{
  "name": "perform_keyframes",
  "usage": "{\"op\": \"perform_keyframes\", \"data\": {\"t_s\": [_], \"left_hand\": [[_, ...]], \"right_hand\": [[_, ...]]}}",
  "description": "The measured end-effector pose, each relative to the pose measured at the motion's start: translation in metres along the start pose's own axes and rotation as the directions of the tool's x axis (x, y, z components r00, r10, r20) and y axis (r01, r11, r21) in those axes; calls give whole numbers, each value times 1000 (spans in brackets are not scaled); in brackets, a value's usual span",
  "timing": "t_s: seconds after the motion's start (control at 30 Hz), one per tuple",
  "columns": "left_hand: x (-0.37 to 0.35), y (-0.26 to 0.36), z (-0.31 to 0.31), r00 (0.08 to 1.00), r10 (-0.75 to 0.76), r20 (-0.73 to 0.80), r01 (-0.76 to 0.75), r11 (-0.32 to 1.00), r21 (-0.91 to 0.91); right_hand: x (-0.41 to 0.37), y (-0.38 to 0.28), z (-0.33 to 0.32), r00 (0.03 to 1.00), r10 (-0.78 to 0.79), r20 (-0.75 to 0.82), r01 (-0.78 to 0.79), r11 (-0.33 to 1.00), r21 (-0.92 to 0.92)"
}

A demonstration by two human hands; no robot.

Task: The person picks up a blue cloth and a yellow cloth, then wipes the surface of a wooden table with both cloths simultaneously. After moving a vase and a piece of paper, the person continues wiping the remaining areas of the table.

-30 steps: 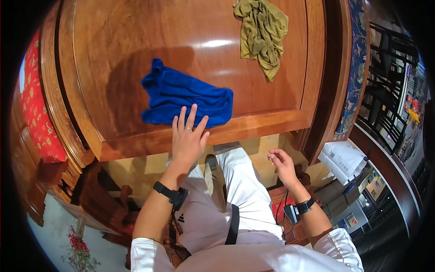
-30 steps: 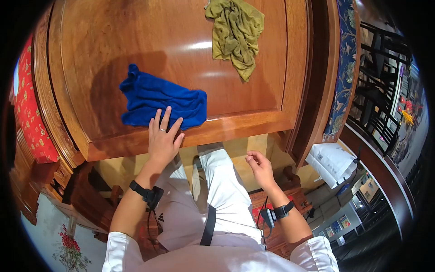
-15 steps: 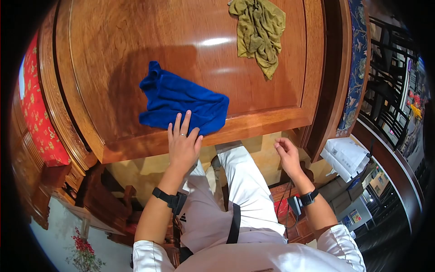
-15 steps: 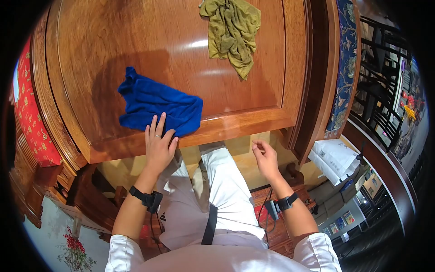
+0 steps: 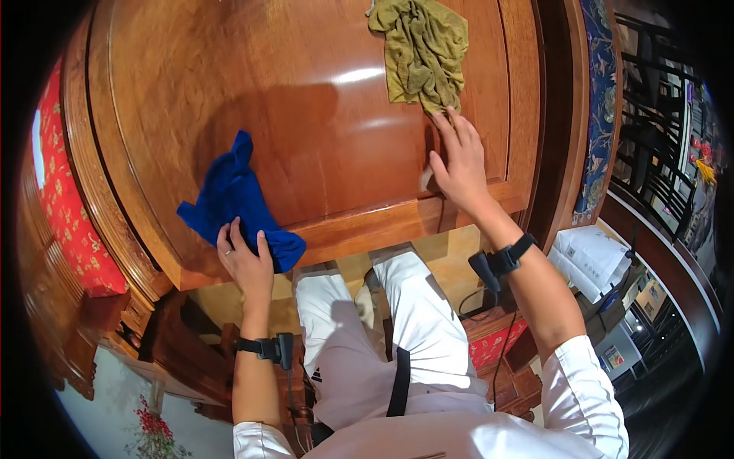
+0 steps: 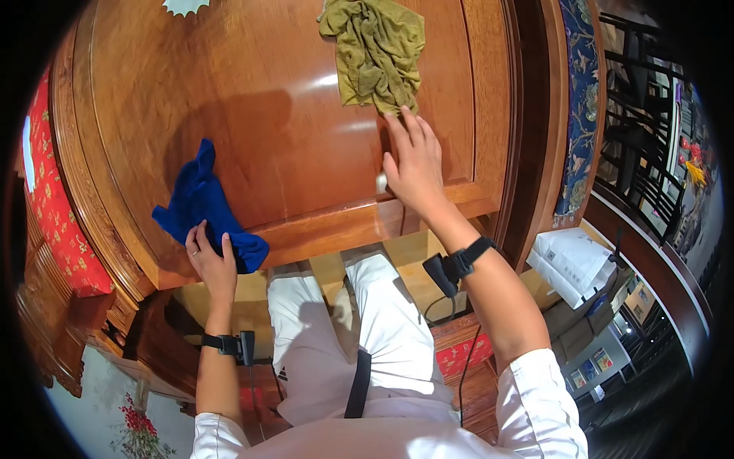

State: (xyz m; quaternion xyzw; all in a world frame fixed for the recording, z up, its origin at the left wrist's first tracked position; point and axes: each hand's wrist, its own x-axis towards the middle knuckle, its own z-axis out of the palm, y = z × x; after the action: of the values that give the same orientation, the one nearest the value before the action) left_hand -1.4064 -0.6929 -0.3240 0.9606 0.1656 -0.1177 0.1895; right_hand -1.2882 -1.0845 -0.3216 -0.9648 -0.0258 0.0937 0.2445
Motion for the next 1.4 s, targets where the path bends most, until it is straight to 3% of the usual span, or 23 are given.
{"op": "perform_keyframes", "data": {"t_s": [0.07,0.1,0.37,0.43,0.47,0.53,0.63,0.8,0.87,0.93,1.0,1.07,1.13,1.27,1.4], "left_hand": [[4,-1,3,992,114,-57,-105,985,134],[5,-6,7,993,113,-39,-108,987,122],[17,-10,18,976,200,-82,-188,973,134],[24,-11,17,976,206,-69,-192,968,162],[32,-13,19,970,228,-87,-212,963,164],[50,-14,23,962,250,-109,-230,959,166],[87,-13,32,952,247,-180,-205,953,222],[152,1,27,935,144,-324,-101,984,144],[174,2,21,921,77,-381,-28,991,133],[194,6,21,923,55,-380,-7,992,126],[209,13,22,891,137,-434,-69,983,171],[224,11,20,887,143,-438,-57,977,204],[242,12,10,893,112,-437,25,955,296],[263,9,10,873,106,-476,-25,984,174],[262,8,11,881,131,-454,-34,976,215]], "right_hand": [[6,0,9,993,-66,99,87,969,-230],[3,-2,11,993,-96,69,112,949,-294],[-74,2,-6,984,-91,156,111,986,-125],[-89,1,-15,883,62,465,-14,994,-108],[-85,3,-17,885,60,462,-11,994,-108],[-71,3,-21,972,-33,235,35,999,-6],[-1,-5,-11,985,-143,-95,141,990,-28],[43,10,39,988,-127,-88,96,953,-289],[43,16,47,991,-78,-105,50,968,-245],[43,21,54,971,26,-237,-81,971,-225],[52,43,53,955,73,-289,-132,973,-188],[65,74,47,841,287,-458,-398,902,-166],[72,81,32,827,387,-409,-497,842,-210],[79,81,37,883,249,-399,-365,897,-249],[106,40,64,892,193,-409,-329,898,-293]]}}
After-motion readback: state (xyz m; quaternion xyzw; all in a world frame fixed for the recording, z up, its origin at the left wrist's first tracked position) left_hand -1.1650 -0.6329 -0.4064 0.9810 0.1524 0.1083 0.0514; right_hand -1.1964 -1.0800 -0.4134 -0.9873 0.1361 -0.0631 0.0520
